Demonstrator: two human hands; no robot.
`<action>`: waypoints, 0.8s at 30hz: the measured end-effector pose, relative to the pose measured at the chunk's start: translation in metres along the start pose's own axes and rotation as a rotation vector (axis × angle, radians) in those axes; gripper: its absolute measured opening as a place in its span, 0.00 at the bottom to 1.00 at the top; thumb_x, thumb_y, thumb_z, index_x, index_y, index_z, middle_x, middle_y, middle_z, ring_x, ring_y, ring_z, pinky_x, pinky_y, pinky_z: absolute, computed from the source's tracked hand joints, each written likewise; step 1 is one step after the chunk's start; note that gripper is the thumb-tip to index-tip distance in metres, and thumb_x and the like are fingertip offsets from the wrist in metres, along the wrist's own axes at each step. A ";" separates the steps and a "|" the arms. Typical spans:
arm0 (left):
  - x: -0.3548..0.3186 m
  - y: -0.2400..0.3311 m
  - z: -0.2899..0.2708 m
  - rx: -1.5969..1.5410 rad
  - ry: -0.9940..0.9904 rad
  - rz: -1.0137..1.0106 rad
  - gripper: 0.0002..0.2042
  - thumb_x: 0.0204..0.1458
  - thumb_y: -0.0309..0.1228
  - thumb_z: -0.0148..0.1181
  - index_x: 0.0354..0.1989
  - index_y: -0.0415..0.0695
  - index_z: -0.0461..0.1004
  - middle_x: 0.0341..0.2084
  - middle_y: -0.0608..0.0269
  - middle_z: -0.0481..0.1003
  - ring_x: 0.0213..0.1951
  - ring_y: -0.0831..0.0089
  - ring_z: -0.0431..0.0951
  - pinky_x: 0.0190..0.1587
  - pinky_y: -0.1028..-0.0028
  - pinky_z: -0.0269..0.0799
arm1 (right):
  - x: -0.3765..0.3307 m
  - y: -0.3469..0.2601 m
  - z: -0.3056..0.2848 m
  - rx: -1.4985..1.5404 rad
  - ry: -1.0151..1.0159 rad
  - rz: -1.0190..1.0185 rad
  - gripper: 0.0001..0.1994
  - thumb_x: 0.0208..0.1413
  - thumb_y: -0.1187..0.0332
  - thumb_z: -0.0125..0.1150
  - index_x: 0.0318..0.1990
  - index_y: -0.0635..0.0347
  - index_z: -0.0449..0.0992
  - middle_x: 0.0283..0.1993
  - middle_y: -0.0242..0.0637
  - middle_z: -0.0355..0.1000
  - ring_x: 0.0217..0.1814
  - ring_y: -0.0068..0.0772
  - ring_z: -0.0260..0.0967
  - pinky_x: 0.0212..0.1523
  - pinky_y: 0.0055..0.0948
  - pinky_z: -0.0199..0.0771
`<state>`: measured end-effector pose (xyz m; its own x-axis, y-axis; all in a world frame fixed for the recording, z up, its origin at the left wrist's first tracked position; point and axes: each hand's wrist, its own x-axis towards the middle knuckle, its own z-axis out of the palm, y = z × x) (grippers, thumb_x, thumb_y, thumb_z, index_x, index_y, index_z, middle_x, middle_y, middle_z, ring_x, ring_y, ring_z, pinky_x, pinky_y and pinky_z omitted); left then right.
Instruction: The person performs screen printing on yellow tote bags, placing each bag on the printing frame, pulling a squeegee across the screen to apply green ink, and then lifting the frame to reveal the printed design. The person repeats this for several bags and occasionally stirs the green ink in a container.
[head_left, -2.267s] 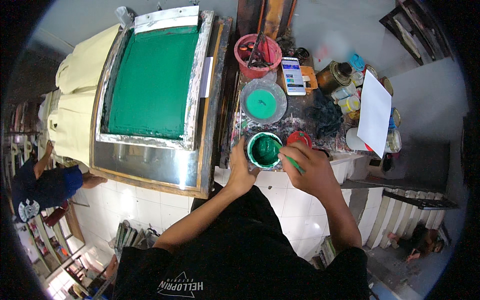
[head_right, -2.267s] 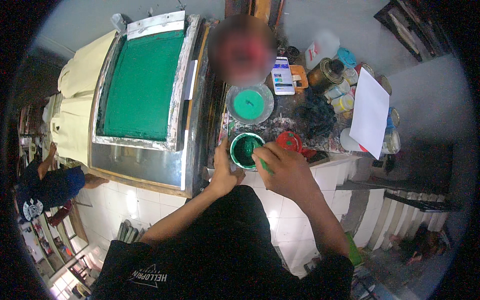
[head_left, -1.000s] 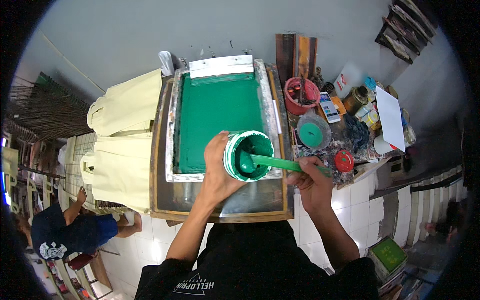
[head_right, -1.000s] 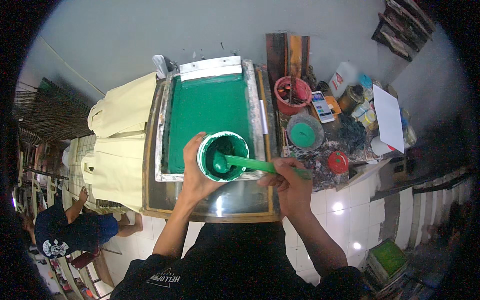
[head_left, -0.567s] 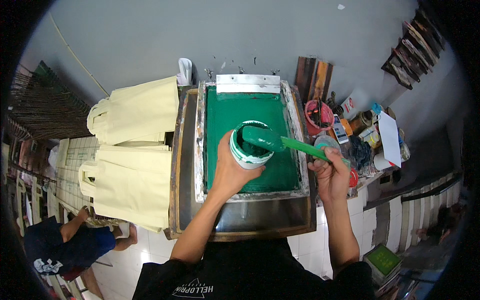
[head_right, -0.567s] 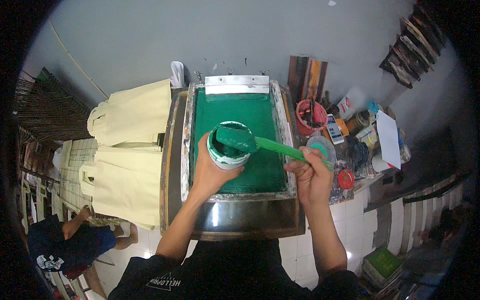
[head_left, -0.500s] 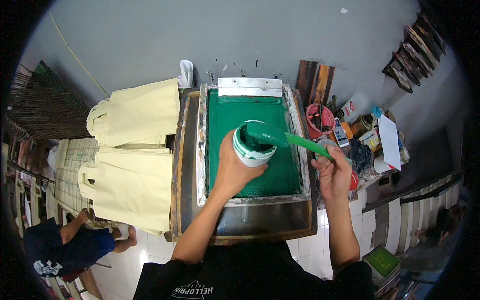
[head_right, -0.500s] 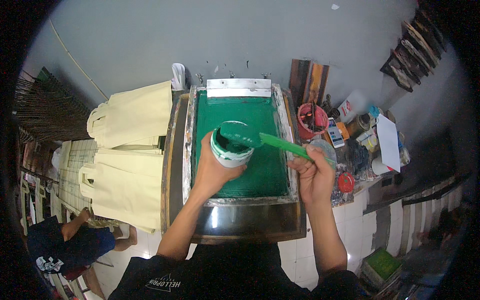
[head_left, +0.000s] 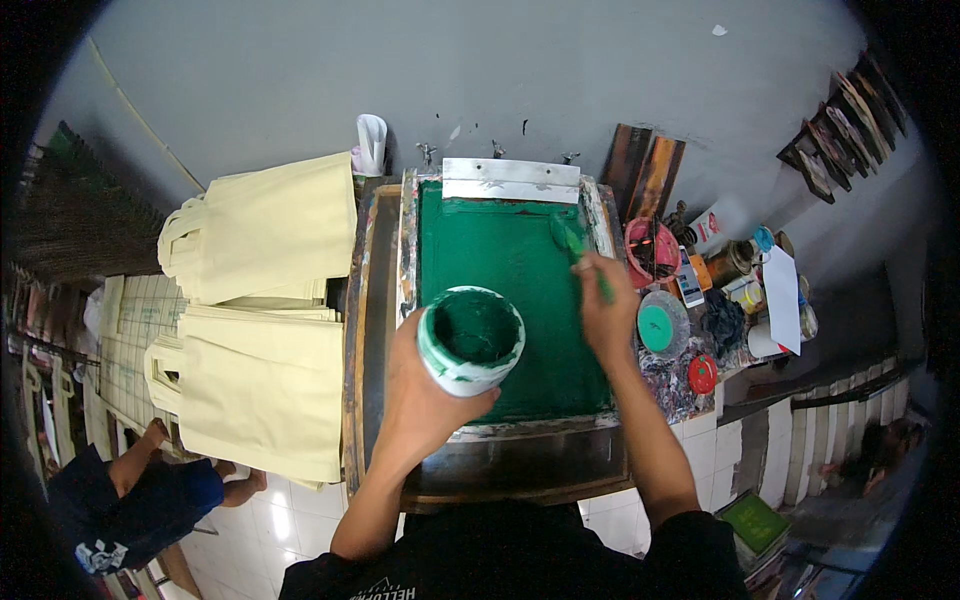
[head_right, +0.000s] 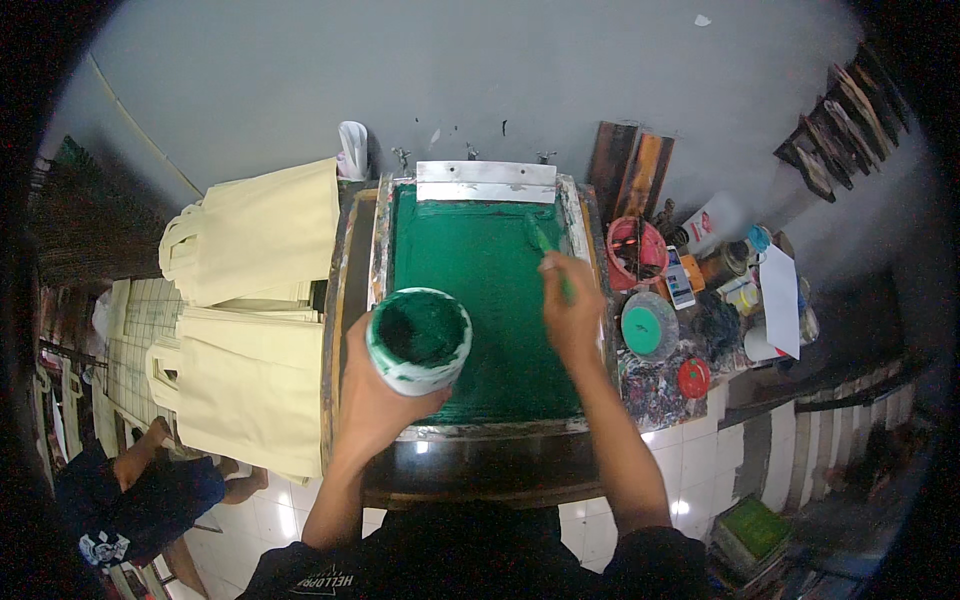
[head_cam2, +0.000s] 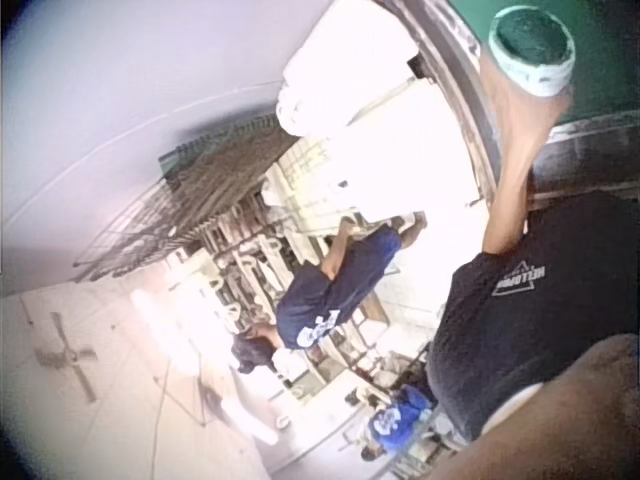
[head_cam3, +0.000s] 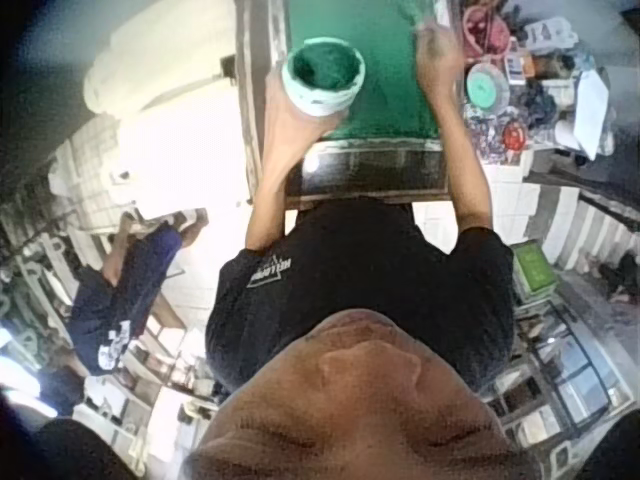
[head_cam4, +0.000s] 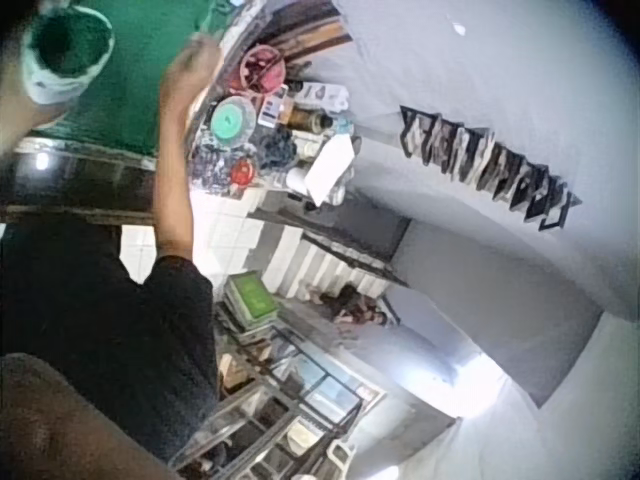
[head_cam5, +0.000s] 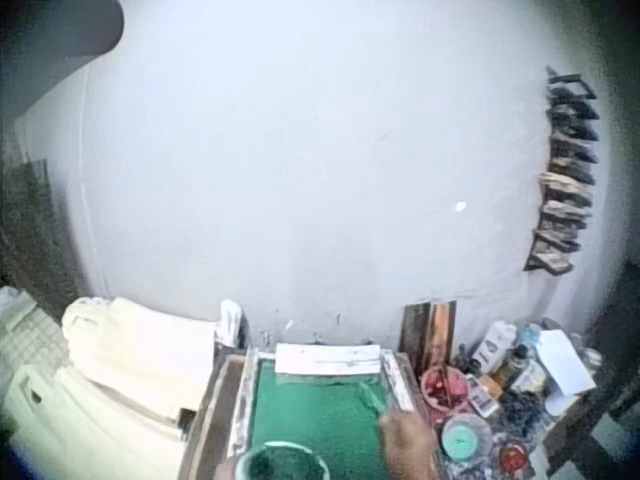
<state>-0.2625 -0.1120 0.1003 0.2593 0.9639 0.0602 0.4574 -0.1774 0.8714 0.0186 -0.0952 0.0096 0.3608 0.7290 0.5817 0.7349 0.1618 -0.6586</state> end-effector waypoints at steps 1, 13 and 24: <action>-0.007 -0.004 -0.006 -0.045 0.038 -0.002 0.49 0.29 0.30 0.81 0.64 0.34 0.58 0.56 0.42 0.68 0.57 0.49 0.73 0.61 0.58 0.67 | -0.006 -0.007 0.011 -0.141 -0.042 -0.193 0.10 0.62 0.76 0.58 0.50 0.64 0.75 0.46 0.48 0.77 0.46 0.46 0.78 0.47 0.38 0.79; -0.033 -0.006 -0.050 -0.218 0.207 0.021 0.52 0.30 0.28 0.80 0.67 0.34 0.52 0.55 0.45 0.70 0.57 0.59 0.74 0.60 0.64 0.69 | -0.039 -0.058 0.105 -0.320 -0.741 -0.425 0.15 0.45 0.74 0.64 0.43 0.61 0.74 0.47 0.46 0.70 0.50 0.51 0.72 0.47 0.44 0.78; -0.006 0.003 -0.004 0.011 0.130 0.195 0.48 0.31 0.28 0.80 0.65 0.36 0.59 0.54 0.41 0.67 0.57 0.45 0.70 0.61 0.58 0.66 | 0.024 -0.099 -0.111 0.502 -0.269 0.283 0.08 0.59 0.74 0.64 0.42 0.69 0.80 0.36 0.44 0.80 0.35 0.34 0.81 0.41 0.31 0.82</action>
<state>-0.2661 -0.1171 0.1050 0.2326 0.9285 0.2894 0.4186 -0.3642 0.8320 0.0181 -0.1673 0.1412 0.2963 0.9203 0.2553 0.2498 0.1833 -0.9508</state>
